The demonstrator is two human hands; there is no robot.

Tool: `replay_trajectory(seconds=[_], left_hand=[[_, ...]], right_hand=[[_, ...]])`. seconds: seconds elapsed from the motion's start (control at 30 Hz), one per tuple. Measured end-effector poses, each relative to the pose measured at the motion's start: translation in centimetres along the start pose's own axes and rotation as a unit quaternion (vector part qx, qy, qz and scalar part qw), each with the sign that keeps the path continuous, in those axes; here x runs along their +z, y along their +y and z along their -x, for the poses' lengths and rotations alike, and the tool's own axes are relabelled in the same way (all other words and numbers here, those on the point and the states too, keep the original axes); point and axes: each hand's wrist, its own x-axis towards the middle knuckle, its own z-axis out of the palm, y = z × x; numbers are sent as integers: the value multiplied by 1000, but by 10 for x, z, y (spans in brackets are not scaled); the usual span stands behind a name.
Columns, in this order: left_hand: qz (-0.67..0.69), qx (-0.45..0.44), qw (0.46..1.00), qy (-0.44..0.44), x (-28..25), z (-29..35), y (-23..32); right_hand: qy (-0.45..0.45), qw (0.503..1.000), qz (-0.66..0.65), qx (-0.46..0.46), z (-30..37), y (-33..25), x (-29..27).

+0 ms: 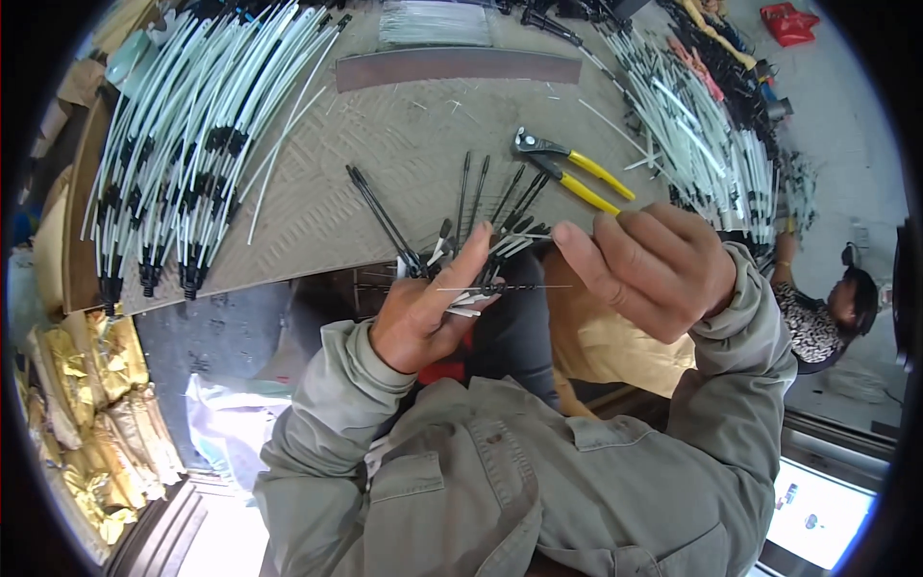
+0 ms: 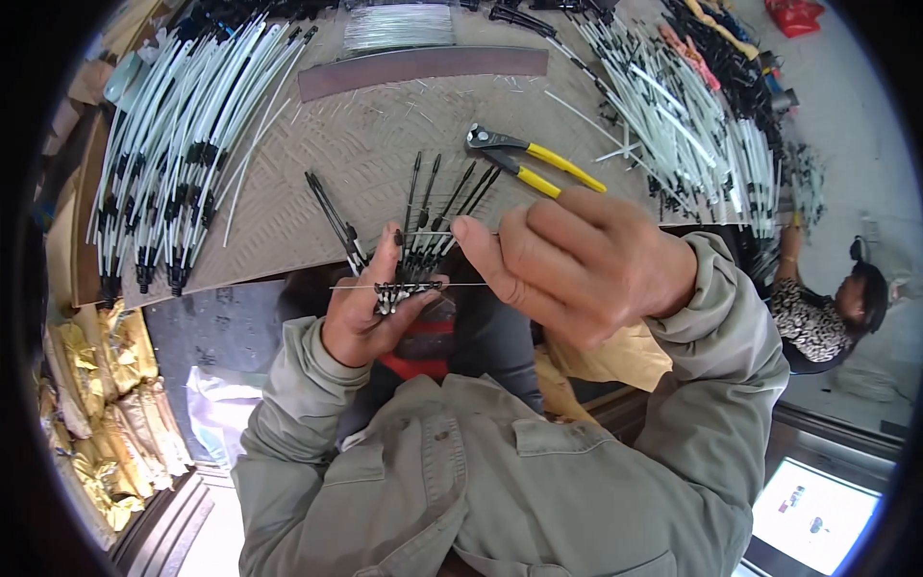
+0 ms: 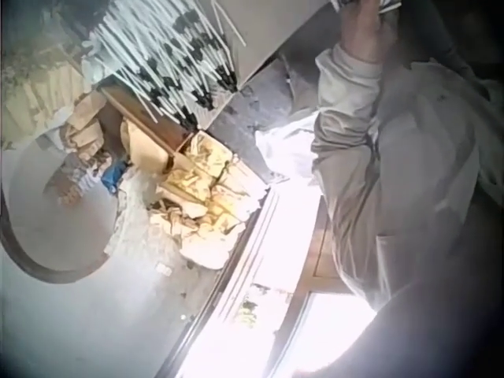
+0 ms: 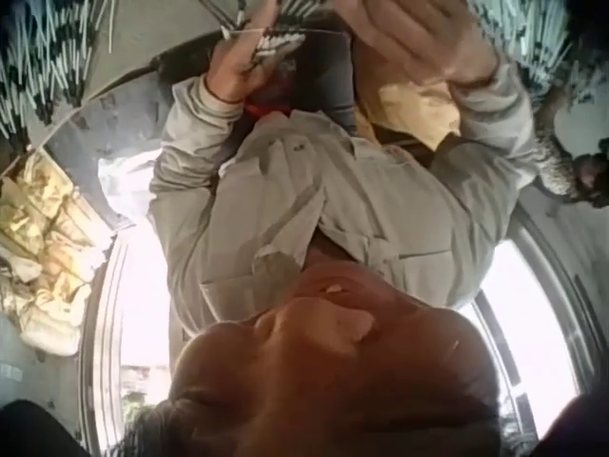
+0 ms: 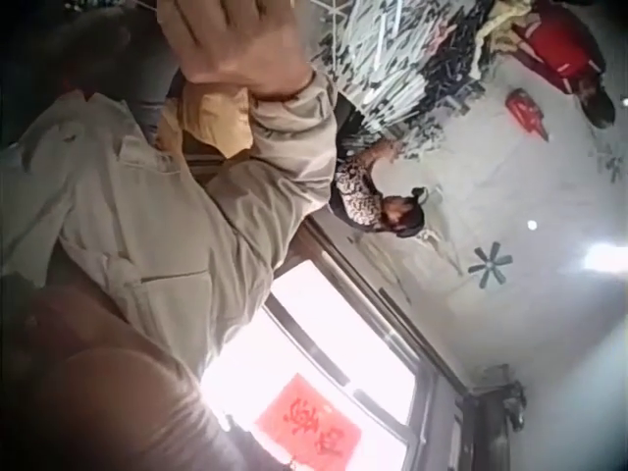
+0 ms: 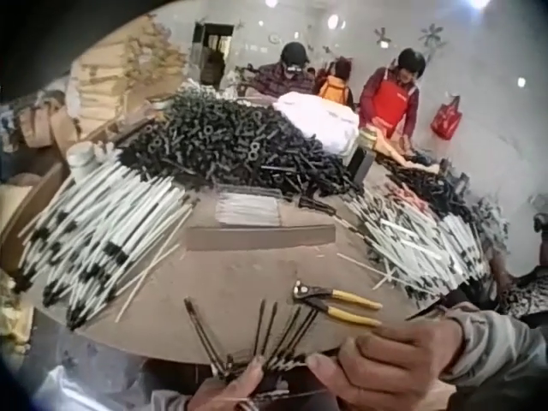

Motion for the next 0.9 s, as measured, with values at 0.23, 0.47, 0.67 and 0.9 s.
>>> replay_trajectory(seconds=[0.23,0.47,0.67,0.9], left_hand=[[-35,64,997,17,-3,-2,0],[-35,40,999,2,0,0,-1],[24,-83,996,21,2,-1,7],[-26,-74,993,86,12,6,-3]], right_hand=[[6,955,-228,190,-11,-6,-8],[-17,515,-659,548,-18,-14,-10],[51,983,-69,165,-3,-20,-3],[-50,536,-697,473,-14,-22,-21]])
